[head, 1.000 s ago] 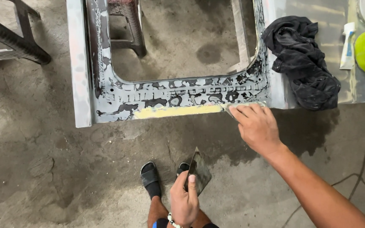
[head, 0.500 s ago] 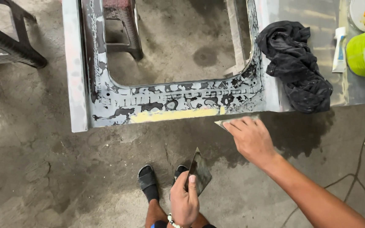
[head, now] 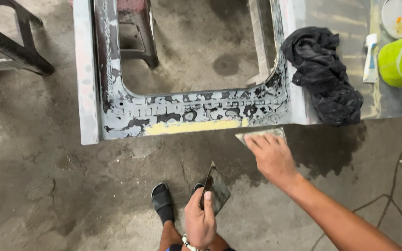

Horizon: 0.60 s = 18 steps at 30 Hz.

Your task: The person uses a metal scraper to apply a yellow filler substance onto the edge of a white car door frame. They repeatedly transfer the filler from one scraper to another and spread it along the frame's perimeter.

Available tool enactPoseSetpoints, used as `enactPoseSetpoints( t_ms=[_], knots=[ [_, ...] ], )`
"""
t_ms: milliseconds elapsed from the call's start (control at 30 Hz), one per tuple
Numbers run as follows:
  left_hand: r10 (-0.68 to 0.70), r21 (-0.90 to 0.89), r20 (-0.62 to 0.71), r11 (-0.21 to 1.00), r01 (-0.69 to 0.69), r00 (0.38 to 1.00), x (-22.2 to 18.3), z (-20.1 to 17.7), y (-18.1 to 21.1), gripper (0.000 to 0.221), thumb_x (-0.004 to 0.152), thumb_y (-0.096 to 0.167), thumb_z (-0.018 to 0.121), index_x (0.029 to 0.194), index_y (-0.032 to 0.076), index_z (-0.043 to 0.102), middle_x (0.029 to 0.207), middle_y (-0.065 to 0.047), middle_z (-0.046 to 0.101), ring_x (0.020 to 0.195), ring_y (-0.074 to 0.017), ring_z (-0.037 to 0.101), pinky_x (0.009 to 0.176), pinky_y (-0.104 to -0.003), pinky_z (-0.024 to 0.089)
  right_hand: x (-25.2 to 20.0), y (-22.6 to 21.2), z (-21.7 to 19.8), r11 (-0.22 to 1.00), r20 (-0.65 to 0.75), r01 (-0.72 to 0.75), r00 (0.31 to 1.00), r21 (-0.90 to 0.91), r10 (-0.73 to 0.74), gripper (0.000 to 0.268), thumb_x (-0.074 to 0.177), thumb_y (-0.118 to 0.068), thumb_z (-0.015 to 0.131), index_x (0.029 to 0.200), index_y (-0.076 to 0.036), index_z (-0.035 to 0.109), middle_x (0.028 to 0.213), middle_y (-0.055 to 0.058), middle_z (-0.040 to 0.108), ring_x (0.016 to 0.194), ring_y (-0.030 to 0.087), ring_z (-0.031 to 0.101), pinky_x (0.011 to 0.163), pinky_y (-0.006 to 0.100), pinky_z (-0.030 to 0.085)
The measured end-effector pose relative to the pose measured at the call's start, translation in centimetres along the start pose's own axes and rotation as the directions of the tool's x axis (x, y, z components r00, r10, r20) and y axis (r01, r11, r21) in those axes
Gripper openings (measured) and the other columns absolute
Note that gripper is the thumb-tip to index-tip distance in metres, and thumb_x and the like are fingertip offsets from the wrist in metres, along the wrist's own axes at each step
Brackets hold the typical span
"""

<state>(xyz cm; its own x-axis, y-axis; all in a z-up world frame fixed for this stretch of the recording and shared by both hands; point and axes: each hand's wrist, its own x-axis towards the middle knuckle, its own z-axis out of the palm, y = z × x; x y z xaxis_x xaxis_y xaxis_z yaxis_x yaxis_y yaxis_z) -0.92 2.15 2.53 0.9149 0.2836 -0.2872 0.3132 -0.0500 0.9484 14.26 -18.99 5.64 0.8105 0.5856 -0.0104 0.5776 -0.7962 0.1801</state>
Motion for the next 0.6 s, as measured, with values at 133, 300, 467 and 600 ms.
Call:
enactPoseSetpoints(
  t_ms=[133, 300, 467, 600],
  knots=[
    [-0.013, -0.018, 0.002, 1.0, 0.013, 1.0, 0.1, -0.1, -0.3, 0.023, 0.101, 0.019, 0.055, 0.102, 0.0, 0.069, 0.069, -0.013, 0.058, 0.059, -0.0248, 0.056, 0.058, -0.035, 0.046, -0.5, 0.6, 1.0, 0.996, -0.083, 0.03, 0.996, 0.079, -0.023, 0.049, 0.085, -0.005, 0.063, 0.134, -0.006, 0.065, 0.117, 0.004, 0.067, 0.104, 0.022, 0.058, 0.09, 0.04, 0.045],
    [-0.044, -0.012, 0.021, 0.999, 0.044, 0.999, -0.1, -0.3, -0.3, 0.026, 0.1, 0.02, 0.054, 0.109, 0.001, 0.07, 0.069, -0.012, 0.061, 0.059, -0.0241, 0.057, 0.058, -0.035, 0.046, 0.5, 0.8, 1.9, 0.997, -0.19, -0.053, 0.98, 0.061, 0.064, 0.045, 0.092, -0.002, 0.059, 0.136, -0.009, 0.066, 0.124, 0.002, 0.064, 0.11, 0.02, 0.056, 0.094, 0.038, 0.043],
    [-0.031, 0.03, 0.03, 0.999, 0.031, 0.999, -0.3, -0.4, -0.4, 0.026, 0.101, 0.02, 0.054, 0.109, 0.002, 0.07, 0.072, -0.014, 0.063, 0.062, -0.0253, 0.06, 0.06, -0.036, 0.047, 0.9, -0.5, 1.6, 0.998, -0.176, -0.055, 0.983, 0.038, 0.061, 0.047, 0.088, -0.006, 0.061, 0.135, -0.007, 0.065, 0.127, 0.003, 0.063, 0.113, 0.022, 0.055, 0.094, 0.039, 0.041],
    [-0.073, 0.018, 0.036, 0.997, 0.073, 0.997, -0.4, 0.0, -0.2, 0.026, 0.099, 0.02, 0.055, 0.11, 0.002, 0.071, 0.074, -0.015, 0.065, 0.064, -0.0275, 0.064, 0.062, -0.036, 0.05, 0.7, -0.8, 1.4, 0.998, -0.152, -0.054, 0.986, 0.045, 0.06, 0.049, 0.086, -0.008, 0.062, 0.135, -0.005, 0.063, 0.127, 0.006, 0.062, 0.112, 0.024, 0.055, 0.093, 0.039, 0.041]
  ],
)
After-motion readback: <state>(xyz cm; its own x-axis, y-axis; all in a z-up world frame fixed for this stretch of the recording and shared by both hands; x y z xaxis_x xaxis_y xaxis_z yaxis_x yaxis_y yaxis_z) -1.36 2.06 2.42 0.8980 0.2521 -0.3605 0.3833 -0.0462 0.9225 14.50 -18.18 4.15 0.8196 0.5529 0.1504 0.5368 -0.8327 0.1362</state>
